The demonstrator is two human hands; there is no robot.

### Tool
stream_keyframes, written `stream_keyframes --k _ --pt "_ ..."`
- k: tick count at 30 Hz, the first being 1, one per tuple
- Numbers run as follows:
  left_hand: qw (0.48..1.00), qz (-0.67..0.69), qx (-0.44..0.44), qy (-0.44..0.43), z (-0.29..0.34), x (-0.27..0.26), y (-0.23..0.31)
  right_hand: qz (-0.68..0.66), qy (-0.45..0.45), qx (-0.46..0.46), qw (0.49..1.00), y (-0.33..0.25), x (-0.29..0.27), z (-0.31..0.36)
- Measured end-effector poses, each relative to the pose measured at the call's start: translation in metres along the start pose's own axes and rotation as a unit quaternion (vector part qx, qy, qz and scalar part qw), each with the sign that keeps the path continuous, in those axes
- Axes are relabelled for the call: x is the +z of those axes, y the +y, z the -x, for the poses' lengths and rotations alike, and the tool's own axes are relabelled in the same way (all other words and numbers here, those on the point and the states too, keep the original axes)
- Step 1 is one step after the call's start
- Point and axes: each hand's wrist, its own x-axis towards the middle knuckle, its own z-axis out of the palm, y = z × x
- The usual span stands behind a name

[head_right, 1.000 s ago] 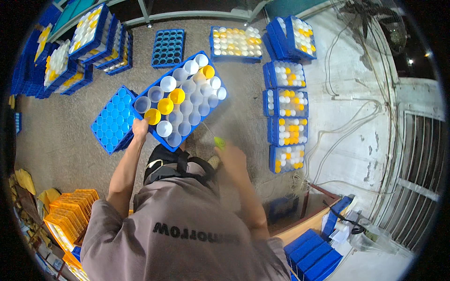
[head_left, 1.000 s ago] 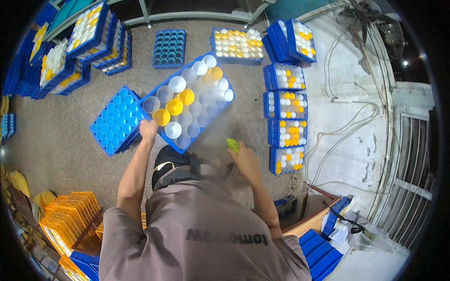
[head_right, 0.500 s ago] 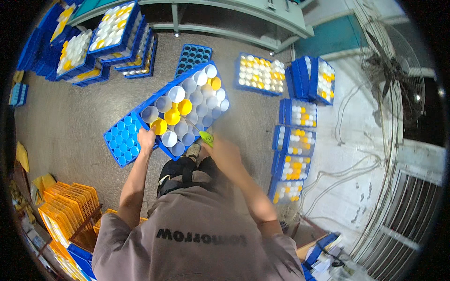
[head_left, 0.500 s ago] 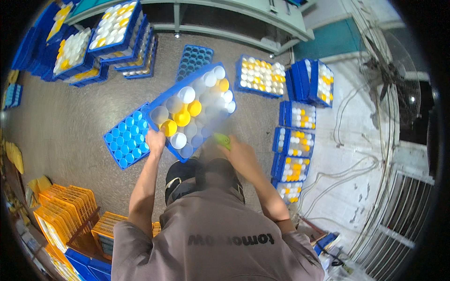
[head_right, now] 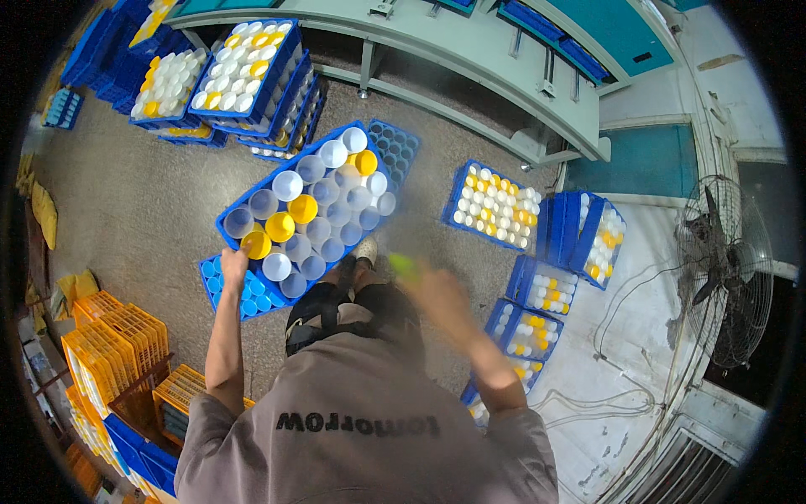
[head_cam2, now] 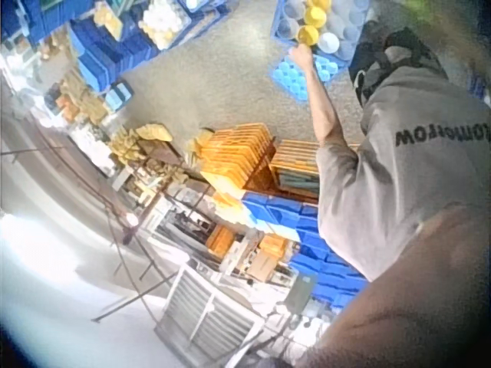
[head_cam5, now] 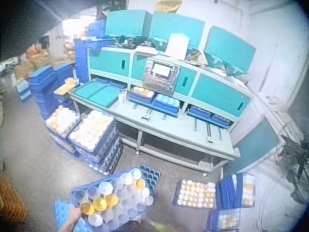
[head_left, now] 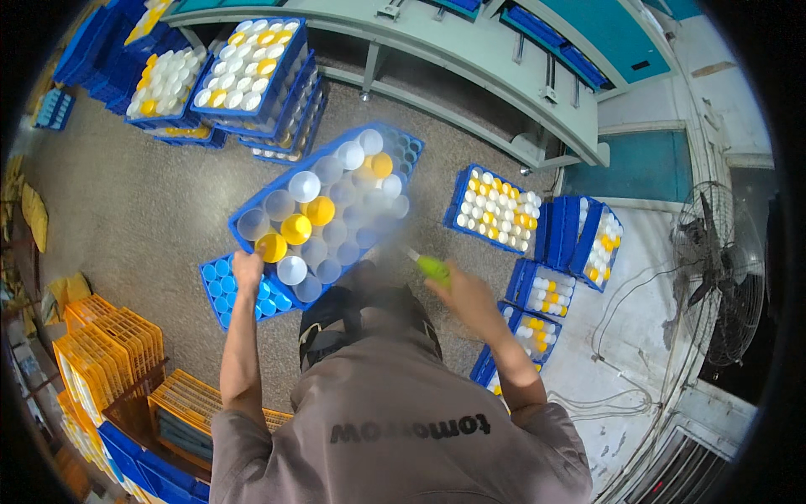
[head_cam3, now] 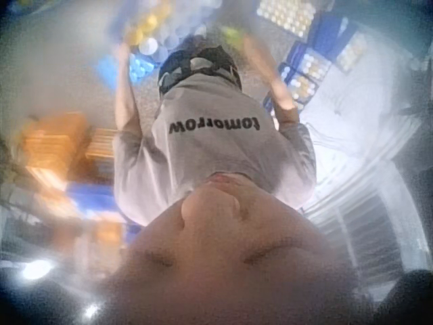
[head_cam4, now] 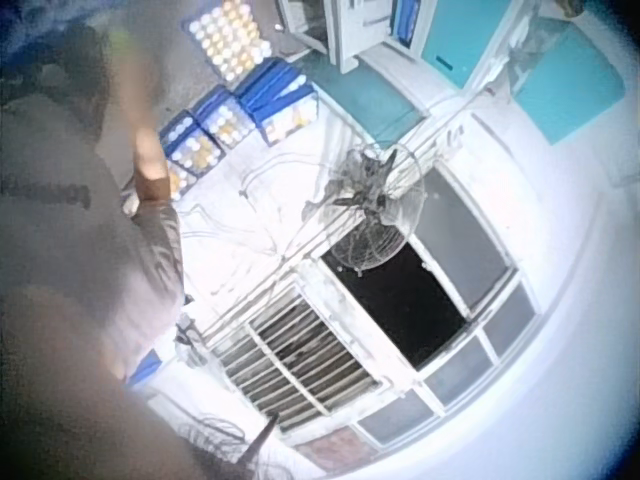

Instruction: The person picks up stacks of white and yellow plastic cups and places them into blue trays. They repeatedly move between stacks of cups and trays, filling the trays with cups in an organized manner.

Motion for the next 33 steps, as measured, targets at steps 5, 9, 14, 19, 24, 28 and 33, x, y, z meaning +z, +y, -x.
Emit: stream_keyframes --k 5,9,14,19,24,28,33 --pt "0.999 0.039 -0.025 -0.014 -0.048 -0.040 0.013 0.039 0.054 0.003 0.998 0.002 -0.048 -0.081" --pt "0.982 0.186 -0.002 -0.022 -0.075 -0.074 0.036 0.012 0.074 0.009 0.997 -0.016 -0.078 -0.132" --pt "0.924 0.351 -0.130 -0.075 -0.144 -0.114 0.097 -0.009 0.074 0.008 0.997 -0.040 -0.093 -0.198" --pt "0.854 0.489 -0.147 -0.099 -0.315 -0.121 0.179 -0.115 0.094 0.107 0.983 -0.060 -0.076 -0.277" --pt "0.793 0.590 -0.111 -0.105 -0.573 -0.128 0.259 -0.112 0.039 0.200 0.972 -0.106 -0.043 -0.356" --pt "0.849 0.486 -0.139 -0.153 -0.756 -0.154 0.303 -0.263 0.024 0.234 0.936 -0.137 -0.039 -0.394" --pt "0.842 0.476 -0.085 -0.238 -0.853 -0.145 0.359 -0.291 0.049 0.282 0.913 -0.163 -0.051 -0.417"
